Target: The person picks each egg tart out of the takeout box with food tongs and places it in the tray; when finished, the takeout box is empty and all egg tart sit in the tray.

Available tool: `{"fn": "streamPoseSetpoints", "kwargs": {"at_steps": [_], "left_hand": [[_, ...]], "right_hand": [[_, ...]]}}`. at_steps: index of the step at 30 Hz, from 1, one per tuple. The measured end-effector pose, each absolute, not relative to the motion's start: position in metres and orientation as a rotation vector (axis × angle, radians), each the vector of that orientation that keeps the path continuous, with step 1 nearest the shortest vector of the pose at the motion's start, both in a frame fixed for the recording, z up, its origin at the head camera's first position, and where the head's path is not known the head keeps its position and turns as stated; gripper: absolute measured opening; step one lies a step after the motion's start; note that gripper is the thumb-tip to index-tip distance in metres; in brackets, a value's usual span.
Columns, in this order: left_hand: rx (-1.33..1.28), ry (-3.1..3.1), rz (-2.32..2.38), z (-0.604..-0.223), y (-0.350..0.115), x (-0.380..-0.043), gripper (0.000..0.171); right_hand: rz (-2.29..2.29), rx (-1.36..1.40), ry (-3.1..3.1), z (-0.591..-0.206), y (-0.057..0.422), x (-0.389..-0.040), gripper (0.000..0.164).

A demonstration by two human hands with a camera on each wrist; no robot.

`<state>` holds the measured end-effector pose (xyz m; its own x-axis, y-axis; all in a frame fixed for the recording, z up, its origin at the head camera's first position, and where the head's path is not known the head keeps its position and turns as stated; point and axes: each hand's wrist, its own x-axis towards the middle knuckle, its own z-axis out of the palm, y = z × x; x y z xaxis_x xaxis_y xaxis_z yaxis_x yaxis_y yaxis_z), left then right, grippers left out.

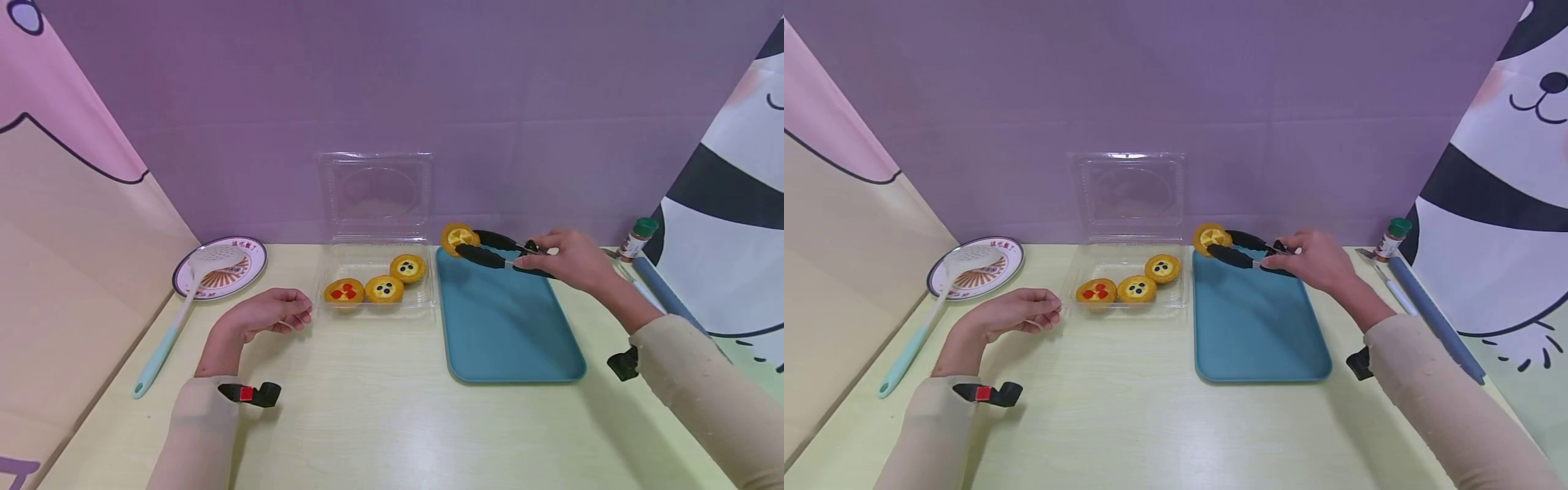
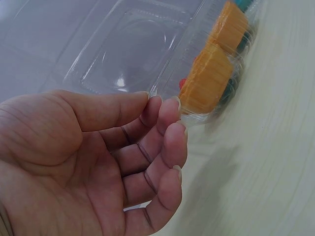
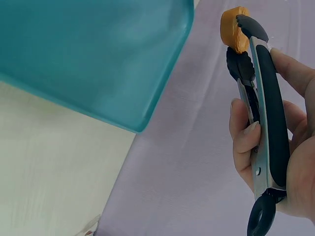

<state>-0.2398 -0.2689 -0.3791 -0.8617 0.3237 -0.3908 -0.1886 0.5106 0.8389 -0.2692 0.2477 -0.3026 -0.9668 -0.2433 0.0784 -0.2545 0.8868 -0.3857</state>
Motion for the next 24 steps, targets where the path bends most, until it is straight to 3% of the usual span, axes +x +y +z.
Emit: {"fn": "streamPoseSetpoints", "kwargs": {"at_steps": [24], "left_hand": [[0.090,2.244,1.340,-0.379,-0.268,-0.240,0.033]], "right_hand": [[0.627,0.337,-3.131,-0.328,0.243,-0.277,0.068]]}}
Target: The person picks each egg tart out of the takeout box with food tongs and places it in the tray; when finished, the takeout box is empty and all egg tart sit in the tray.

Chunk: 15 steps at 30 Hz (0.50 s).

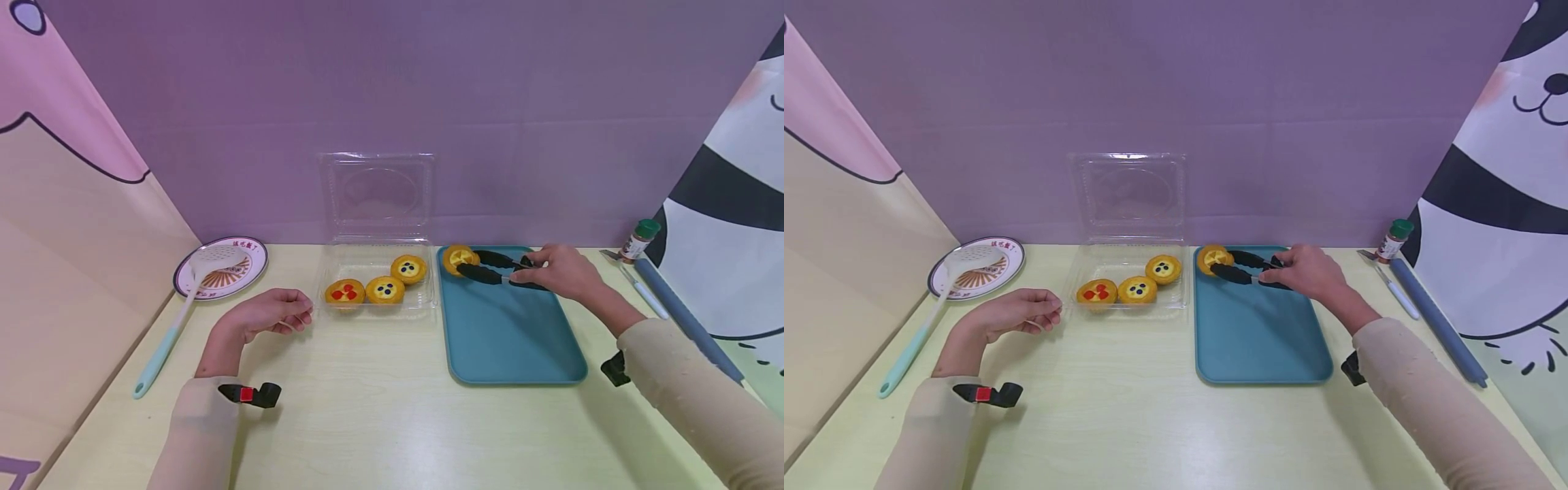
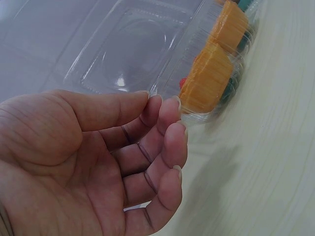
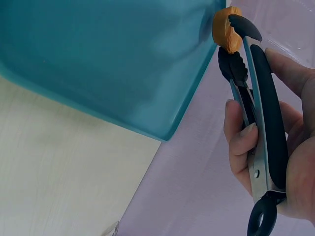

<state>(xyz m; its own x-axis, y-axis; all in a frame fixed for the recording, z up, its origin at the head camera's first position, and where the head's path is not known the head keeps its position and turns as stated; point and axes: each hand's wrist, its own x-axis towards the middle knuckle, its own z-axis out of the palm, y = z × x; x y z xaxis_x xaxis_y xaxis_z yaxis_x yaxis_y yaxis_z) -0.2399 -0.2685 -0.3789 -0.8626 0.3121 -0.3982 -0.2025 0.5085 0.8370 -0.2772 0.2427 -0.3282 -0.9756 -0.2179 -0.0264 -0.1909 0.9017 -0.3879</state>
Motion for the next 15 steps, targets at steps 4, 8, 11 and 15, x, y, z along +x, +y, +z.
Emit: {"fn": "streamPoseSetpoints", "kwargs": {"at_steps": [4,8,11,15], "left_hand": [[0.095,2.244,1.339,-0.3787,-0.2686,-0.2398,0.032],[0.097,2.243,1.340,-0.3786,-0.2682,-0.2395,0.031],[0.100,2.245,1.341,-0.3786,-0.2681,-0.2394,0.032],[0.098,2.249,1.337,-0.3788,-0.2684,-0.2395,0.032]], "right_hand": [[-0.597,-0.307,2.982,-0.3290,0.2416,-0.2778,0.070],[-0.586,-0.291,2.971,-0.3295,0.2409,-0.2786,0.071],[-0.588,-0.277,2.959,-0.3299,0.2409,-0.2794,0.072],[-0.583,-0.280,2.954,-0.3294,0.2414,-0.2799,0.075]]}}
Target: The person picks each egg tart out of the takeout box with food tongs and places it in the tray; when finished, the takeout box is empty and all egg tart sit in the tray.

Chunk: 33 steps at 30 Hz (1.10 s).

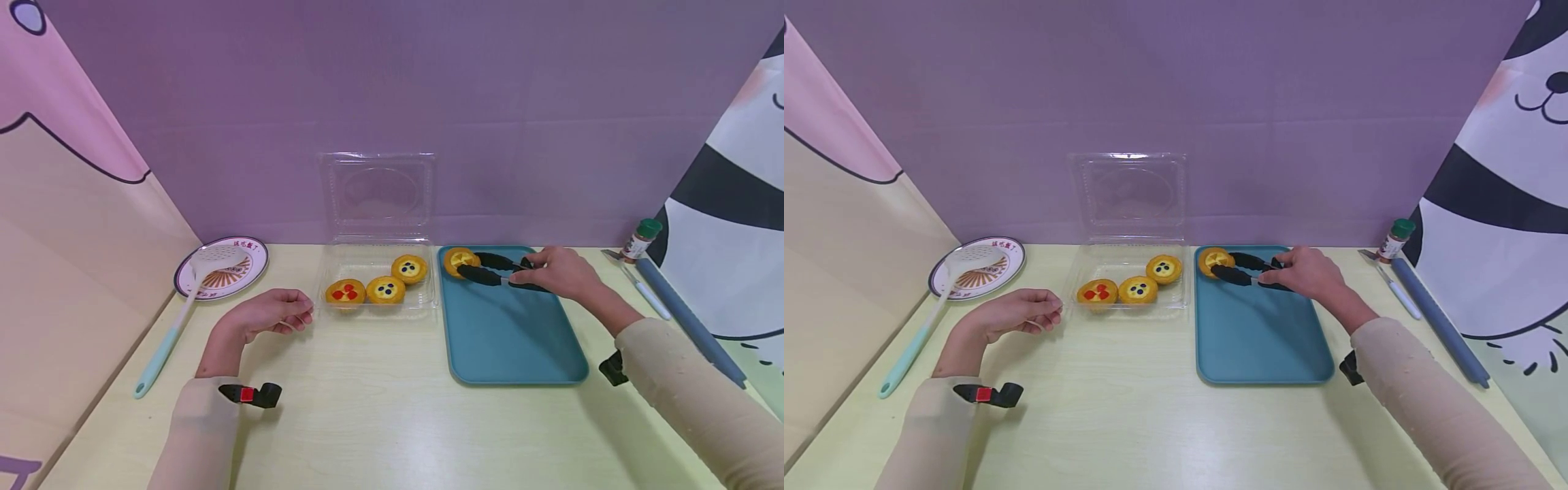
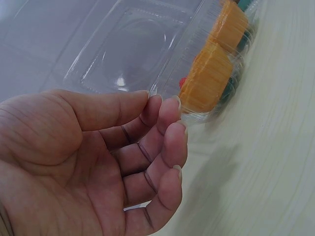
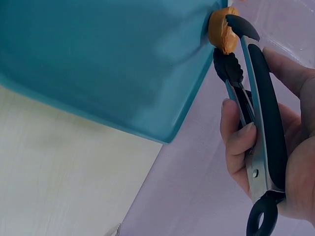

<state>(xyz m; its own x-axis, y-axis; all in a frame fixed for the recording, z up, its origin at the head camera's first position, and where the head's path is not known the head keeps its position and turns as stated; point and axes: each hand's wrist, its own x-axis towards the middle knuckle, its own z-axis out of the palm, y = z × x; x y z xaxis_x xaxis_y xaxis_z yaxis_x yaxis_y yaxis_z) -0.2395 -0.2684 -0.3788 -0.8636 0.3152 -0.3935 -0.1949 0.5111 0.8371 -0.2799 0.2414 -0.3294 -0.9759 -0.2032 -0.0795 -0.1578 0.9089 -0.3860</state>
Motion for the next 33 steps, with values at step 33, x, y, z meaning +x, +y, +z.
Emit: {"fn": "streamPoseSetpoints", "kwargs": {"at_steps": [33], "left_hand": [[0.106,2.254,1.333,-0.3771,-0.2678,-0.2381,0.031]], "right_hand": [[-0.376,-0.307,2.976,-0.3268,0.2338,-0.2859,0.096]]}}
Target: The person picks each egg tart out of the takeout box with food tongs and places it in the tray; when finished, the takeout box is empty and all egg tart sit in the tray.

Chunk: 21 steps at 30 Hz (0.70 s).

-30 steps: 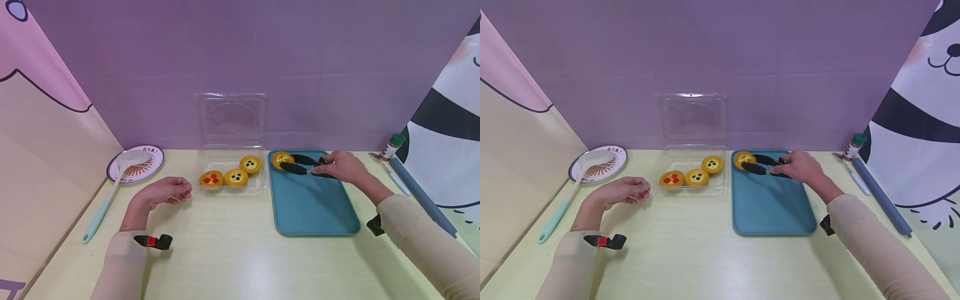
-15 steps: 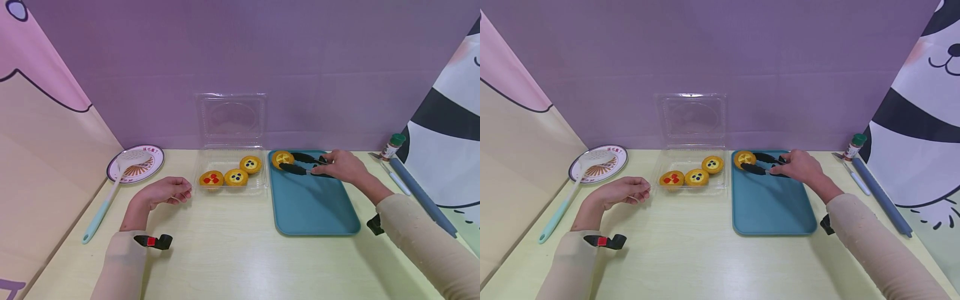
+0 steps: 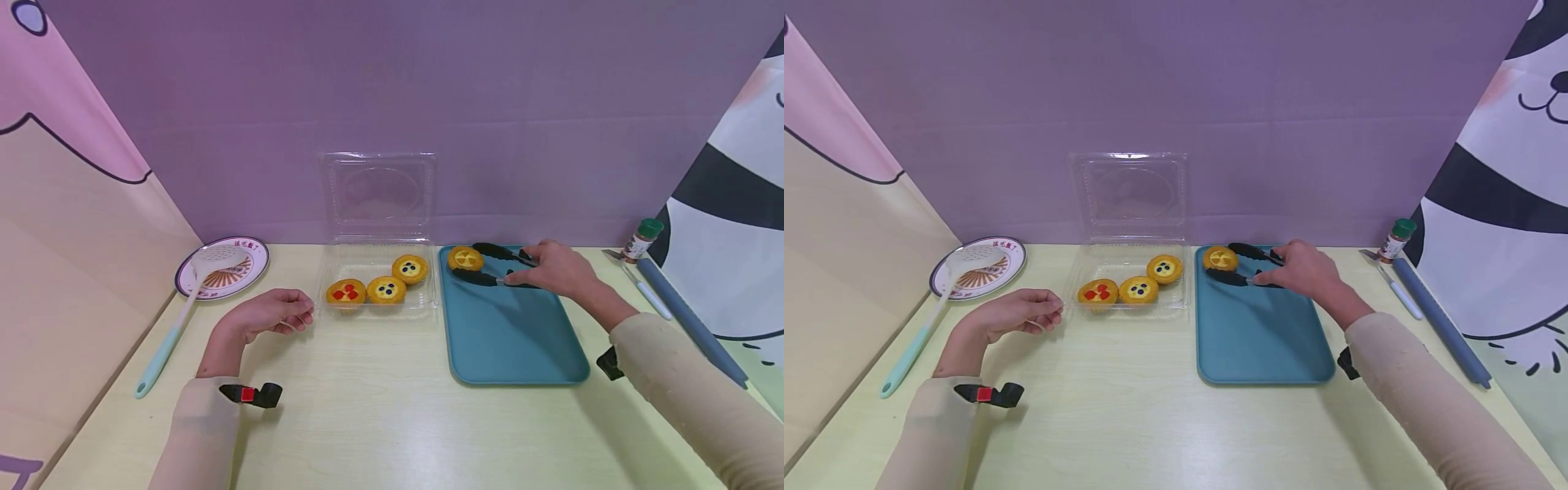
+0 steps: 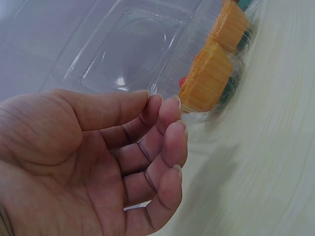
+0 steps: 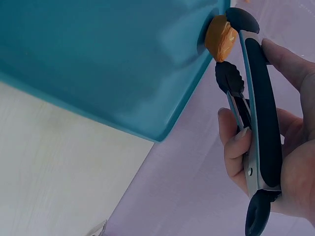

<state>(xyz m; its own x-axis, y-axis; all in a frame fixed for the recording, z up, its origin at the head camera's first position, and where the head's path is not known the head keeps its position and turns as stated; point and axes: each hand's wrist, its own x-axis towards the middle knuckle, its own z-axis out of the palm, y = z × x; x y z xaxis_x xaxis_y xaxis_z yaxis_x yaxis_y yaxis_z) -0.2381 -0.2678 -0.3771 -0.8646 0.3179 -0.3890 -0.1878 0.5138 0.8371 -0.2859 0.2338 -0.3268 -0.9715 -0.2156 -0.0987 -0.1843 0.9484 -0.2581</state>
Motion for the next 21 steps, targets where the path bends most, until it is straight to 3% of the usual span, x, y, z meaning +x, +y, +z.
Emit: {"fn": "streamPoseSetpoints", "kwargs": {"at_steps": [11,21], "left_hand": [[0.097,2.254,1.329,-0.3772,-0.2677,-0.2391,0.032],[0.094,2.249,1.332,-0.3771,-0.2678,-0.2378,0.032]], "right_hand": [[-0.360,-0.332,3.001,-0.3254,0.2294,-0.2874,0.084],[-0.347,-0.338,3.003,-0.3255,0.2280,-0.2866,0.084]]}}
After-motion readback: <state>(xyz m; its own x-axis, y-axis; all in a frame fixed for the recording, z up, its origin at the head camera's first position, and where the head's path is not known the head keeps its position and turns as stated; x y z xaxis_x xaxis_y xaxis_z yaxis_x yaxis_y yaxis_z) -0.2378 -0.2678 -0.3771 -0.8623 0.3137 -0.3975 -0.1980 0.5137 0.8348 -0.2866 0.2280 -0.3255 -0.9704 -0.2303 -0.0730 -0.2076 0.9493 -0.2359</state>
